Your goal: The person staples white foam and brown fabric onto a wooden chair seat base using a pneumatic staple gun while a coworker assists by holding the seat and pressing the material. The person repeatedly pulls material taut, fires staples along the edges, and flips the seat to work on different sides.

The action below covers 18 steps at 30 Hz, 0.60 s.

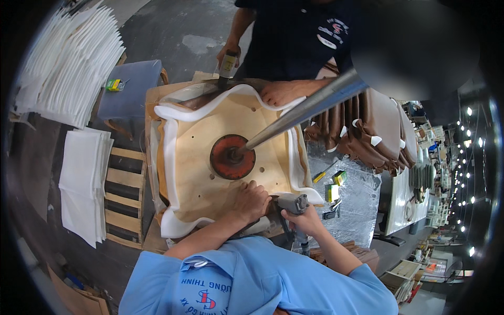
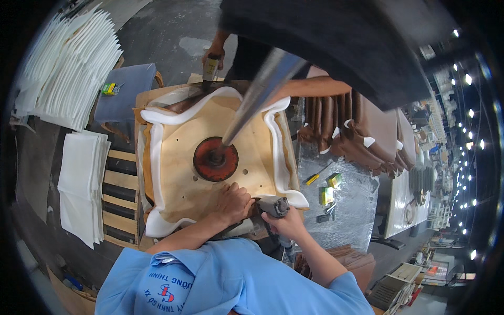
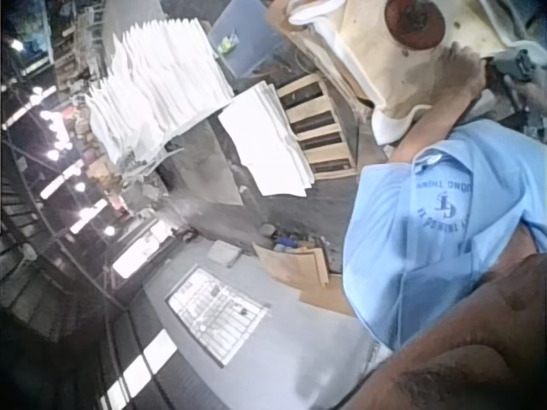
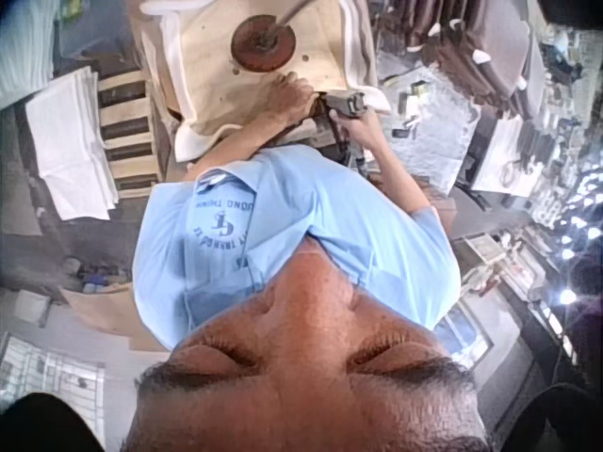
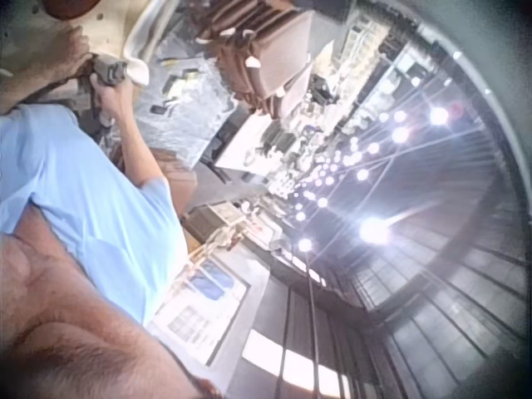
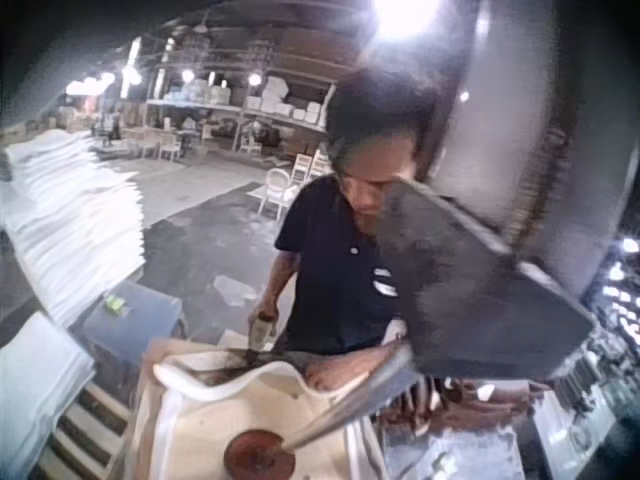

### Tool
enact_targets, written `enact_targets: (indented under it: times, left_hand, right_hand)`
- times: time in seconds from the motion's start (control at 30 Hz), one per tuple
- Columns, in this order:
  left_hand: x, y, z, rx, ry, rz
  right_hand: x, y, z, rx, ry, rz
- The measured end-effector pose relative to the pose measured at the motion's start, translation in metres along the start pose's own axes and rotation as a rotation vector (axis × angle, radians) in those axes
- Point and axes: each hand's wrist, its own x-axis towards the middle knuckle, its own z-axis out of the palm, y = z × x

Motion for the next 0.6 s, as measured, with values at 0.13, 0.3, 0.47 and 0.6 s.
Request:
enact_targets:
  times: [0.13,0.3,0.47,0.6]
  left_hand:
    - [0.0,-0.001,0.002,0.022,-0.015,-0.012]
    - [-0.001,-0.005,0.003,0.008,-0.023,-0.01]
    - [-0.002,-0.007,0.006,-0.003,-0.019,0.001]
    - [-0.002,-0.006,0.007,-0.01,0.002,-0.002]
  right_hand:
    - [0.006,-0.005,0.001,-0.083,-0.009,0.034]
    - [0.012,-0.012,0.003,-0.115,-0.024,0.053]
    - [0.015,-0.019,0.006,-0.202,-0.007,0.083]
    - [0.016,-0.017,0.008,-0.246,0.02,0.076]
